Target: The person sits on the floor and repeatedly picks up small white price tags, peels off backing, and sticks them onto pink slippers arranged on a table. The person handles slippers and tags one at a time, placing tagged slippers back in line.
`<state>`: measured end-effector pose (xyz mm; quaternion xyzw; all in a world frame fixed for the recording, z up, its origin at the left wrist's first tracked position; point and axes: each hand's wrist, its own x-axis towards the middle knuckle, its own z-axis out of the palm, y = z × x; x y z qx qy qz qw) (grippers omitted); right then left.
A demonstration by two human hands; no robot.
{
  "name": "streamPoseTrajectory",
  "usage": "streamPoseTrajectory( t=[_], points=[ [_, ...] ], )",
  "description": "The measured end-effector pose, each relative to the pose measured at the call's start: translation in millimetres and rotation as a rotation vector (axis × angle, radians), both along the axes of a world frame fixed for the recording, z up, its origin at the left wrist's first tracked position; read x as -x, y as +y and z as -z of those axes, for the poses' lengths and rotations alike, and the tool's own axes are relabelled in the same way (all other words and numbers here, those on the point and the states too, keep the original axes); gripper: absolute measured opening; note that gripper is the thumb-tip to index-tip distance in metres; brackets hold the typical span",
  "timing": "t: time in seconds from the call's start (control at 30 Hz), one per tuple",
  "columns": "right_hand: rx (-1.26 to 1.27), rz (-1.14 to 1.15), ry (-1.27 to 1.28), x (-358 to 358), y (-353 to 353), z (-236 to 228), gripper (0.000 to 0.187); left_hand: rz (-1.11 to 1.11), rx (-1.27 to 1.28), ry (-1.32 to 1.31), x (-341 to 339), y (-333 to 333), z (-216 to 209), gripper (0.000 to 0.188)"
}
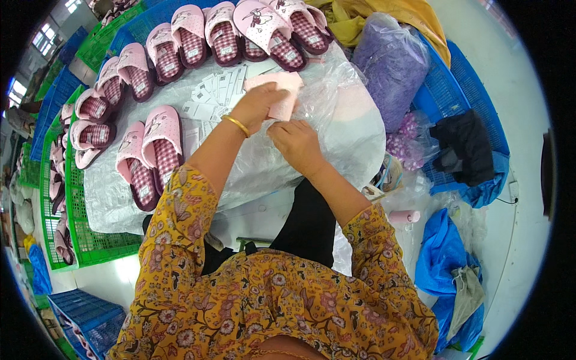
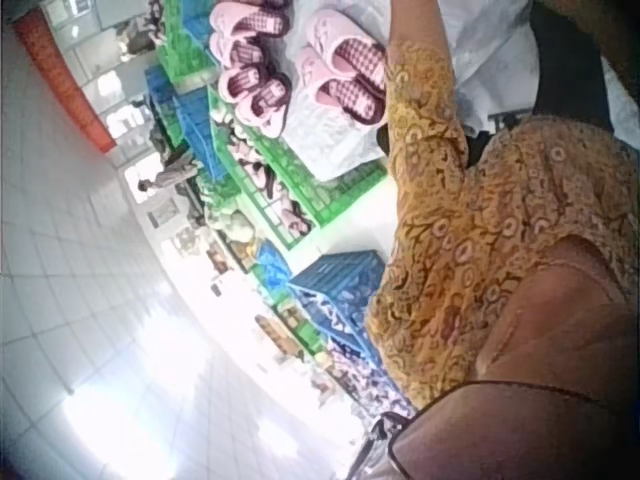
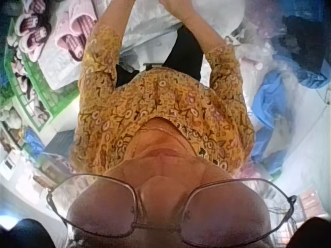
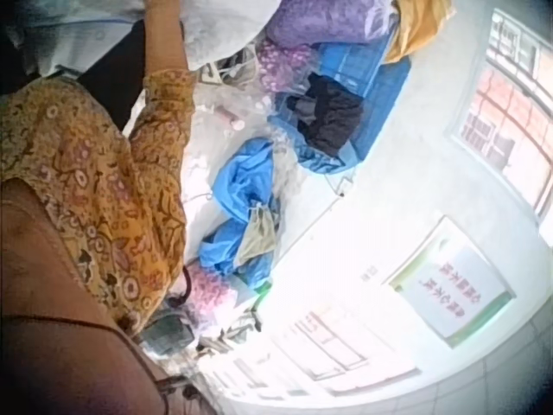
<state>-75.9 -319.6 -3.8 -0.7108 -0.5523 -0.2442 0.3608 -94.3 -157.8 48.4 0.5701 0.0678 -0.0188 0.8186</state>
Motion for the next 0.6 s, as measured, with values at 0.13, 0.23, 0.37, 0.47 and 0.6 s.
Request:
streamPoseTrajectory(
  t=[0.13,0.23,0.37,0.47,0.6],
  points=[
    [-0.021,-0.026,-0.09,1,-6,9,0.01,0.117,-0.227,0.155,-32,-8,39,0.033],
    [0.098,-0.15,-0.104,19,-6,0,0.013,0.107,-1.469,-0.464,-75,11,118,0.044],
    [0.025,-0.487,-0.01,78,-17,-36,0.019,0.155,-0.433,0.135,-54,-29,46,0.025],
    [0.038,-0.725,0.127,126,-29,-65,0.017,0.082,-0.757,-0.081,-45,-24,49,0.023],
    [0.014,-0.628,0.423,135,-42,-59,0.02,-0.138,-1.186,-0.555,-42,-3,76,0.023]
  ],
)
